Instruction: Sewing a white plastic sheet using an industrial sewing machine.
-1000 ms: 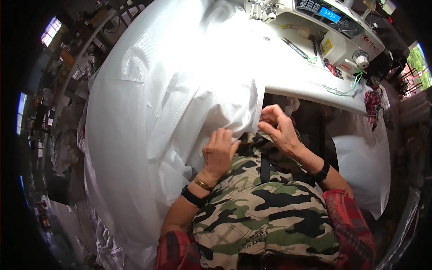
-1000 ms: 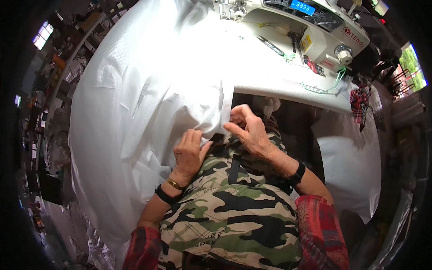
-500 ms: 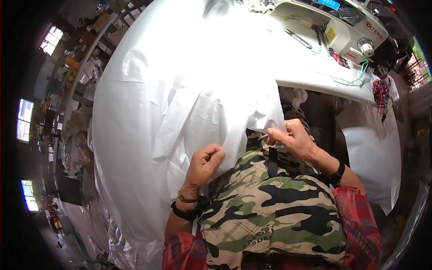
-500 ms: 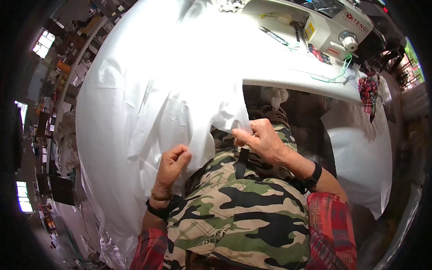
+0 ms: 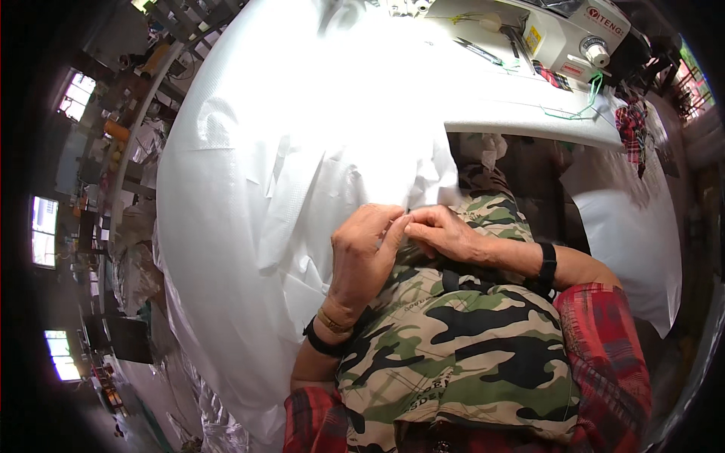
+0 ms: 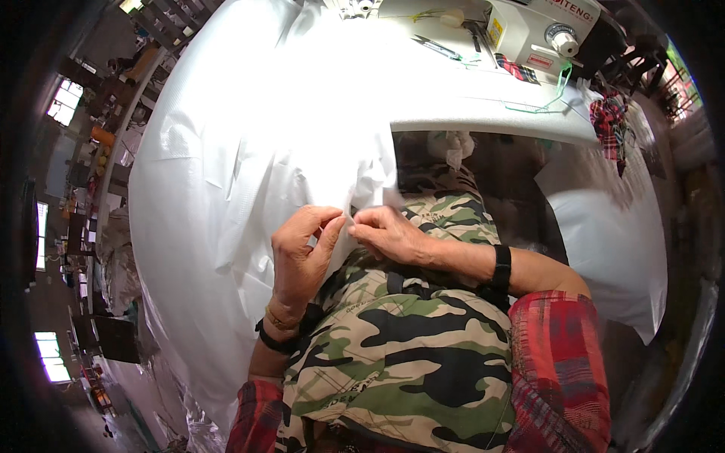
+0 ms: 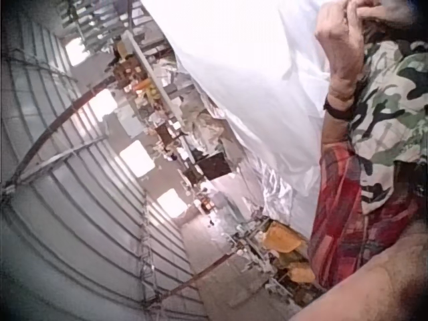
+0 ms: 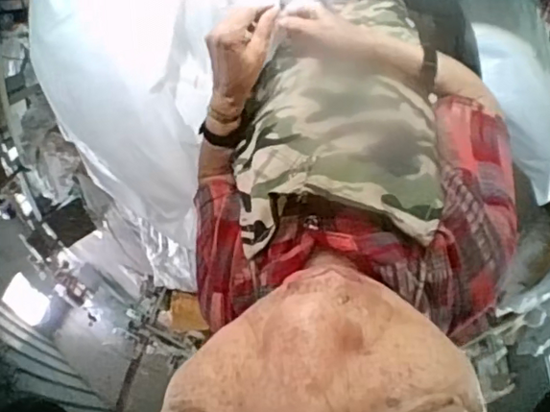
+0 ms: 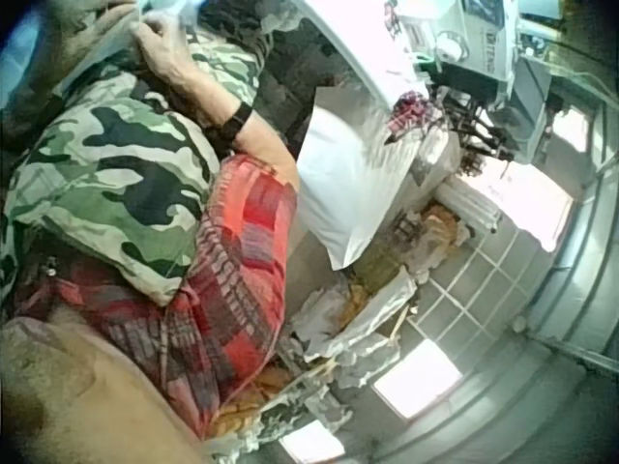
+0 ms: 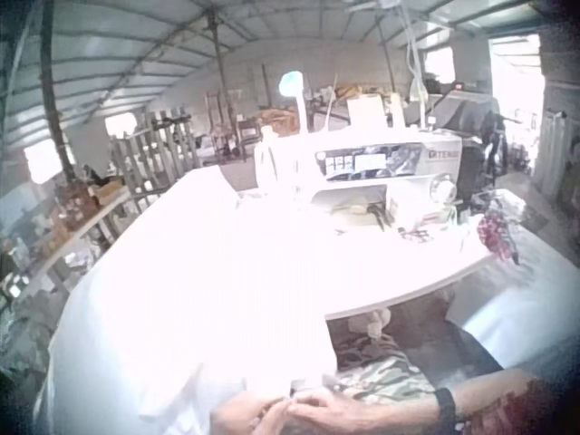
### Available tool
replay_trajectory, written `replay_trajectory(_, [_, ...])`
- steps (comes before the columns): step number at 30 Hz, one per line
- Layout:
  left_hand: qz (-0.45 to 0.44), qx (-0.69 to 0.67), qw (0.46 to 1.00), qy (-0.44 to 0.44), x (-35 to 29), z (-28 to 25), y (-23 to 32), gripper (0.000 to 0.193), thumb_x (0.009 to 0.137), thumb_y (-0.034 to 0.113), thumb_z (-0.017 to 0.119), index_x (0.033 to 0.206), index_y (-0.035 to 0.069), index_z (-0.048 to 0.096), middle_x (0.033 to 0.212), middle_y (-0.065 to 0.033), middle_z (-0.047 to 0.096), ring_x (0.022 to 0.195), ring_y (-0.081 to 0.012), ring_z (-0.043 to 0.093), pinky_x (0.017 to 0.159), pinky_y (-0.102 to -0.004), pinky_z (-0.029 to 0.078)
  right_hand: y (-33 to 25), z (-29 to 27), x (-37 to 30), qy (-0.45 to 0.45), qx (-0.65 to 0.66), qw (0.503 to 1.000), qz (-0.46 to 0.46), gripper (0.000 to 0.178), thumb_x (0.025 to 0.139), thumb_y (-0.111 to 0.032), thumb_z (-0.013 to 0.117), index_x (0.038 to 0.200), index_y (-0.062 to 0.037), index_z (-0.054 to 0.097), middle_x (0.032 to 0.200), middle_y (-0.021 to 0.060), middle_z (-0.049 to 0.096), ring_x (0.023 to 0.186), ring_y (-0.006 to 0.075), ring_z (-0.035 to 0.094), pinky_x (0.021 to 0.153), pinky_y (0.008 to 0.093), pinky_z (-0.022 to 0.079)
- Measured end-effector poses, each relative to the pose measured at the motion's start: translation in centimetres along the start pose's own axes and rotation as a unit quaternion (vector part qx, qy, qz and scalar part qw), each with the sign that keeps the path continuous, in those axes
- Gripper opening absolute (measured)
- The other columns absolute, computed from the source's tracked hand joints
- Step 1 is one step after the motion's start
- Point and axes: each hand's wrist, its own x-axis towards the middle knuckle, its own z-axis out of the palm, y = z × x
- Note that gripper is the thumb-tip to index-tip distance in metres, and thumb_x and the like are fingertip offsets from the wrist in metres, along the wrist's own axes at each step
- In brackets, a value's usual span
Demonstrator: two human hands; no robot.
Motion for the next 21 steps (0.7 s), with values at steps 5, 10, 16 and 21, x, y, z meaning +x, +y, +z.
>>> replay_trajectory(5, [-0.078,-0.043,0.995,-0.047,0.8,0.0,0.0,0.02,0.082,0.013,0.077,0.084,-0.004,0.066,0.062,-0.0087,0.06,0.058,-0.0078,0.055,0.052,-0.0253,0.044,0.1,0.9,-2.0,-0.021,0.001,0.995,-0.096,0.021,0.09,-0.014,0.057,0.091,0.0048,0.066,0.068,0.0016,0.057,0.066,0.0082,0.05,0.06,0.0279,0.045])
replay_trajectory(10, [-0.072,0.004,0.994,-0.08,1.8,0.2,0.2,0.024,0.082,0.018,0.076,0.085,-0.003,0.063,0.057,-0.0061,0.056,0.051,-0.008,0.049,0.048,-0.0259,0.039,0.0,1.4,-2.0,0.007,-0.19,0.951,-0.243,0.018,0.087,-0.014,0.062,0.089,0.0037,0.066,0.076,0.0149,0.066,0.063,0.03,0.063,0.062,0.0393,0.051])
replay_trajectory(16, [-0.091,0.016,0.996,-0.014,1.9,1.6,-0.8,0.017,0.087,0.01,0.065,0.096,-0.005,0.063,0.061,-0.0105,0.057,0.05,-0.0137,0.051,0.052,-0.028,0.044,-1.0,-1.6,-5.0,0.206,-0.366,0.791,-0.445,0.028,0.078,-0.017,0.077,0.099,-0.006,0.063,0.067,0.0043,0.057,0.054,0.0206,0.053,0.05,0.0314,0.043])
replay_trajectory(21, [0.034,0.023,0.996,0.078,2.0,2.4,-1.9,0.014,0.087,0.003,0.062,0.099,-0.004,0.063,0.08,-0.0096,0.063,0.071,-0.0095,0.06,0.067,-0.0246,0.049,0.9,-2.9,-4.8,0.379,-0.246,0.845,-0.287,0.042,0.075,-0.021,0.082,0.101,-0.0001,0.056,0.101,0.0127,0.057,0.085,0.0219,0.055,0.075,0.032,0.046])
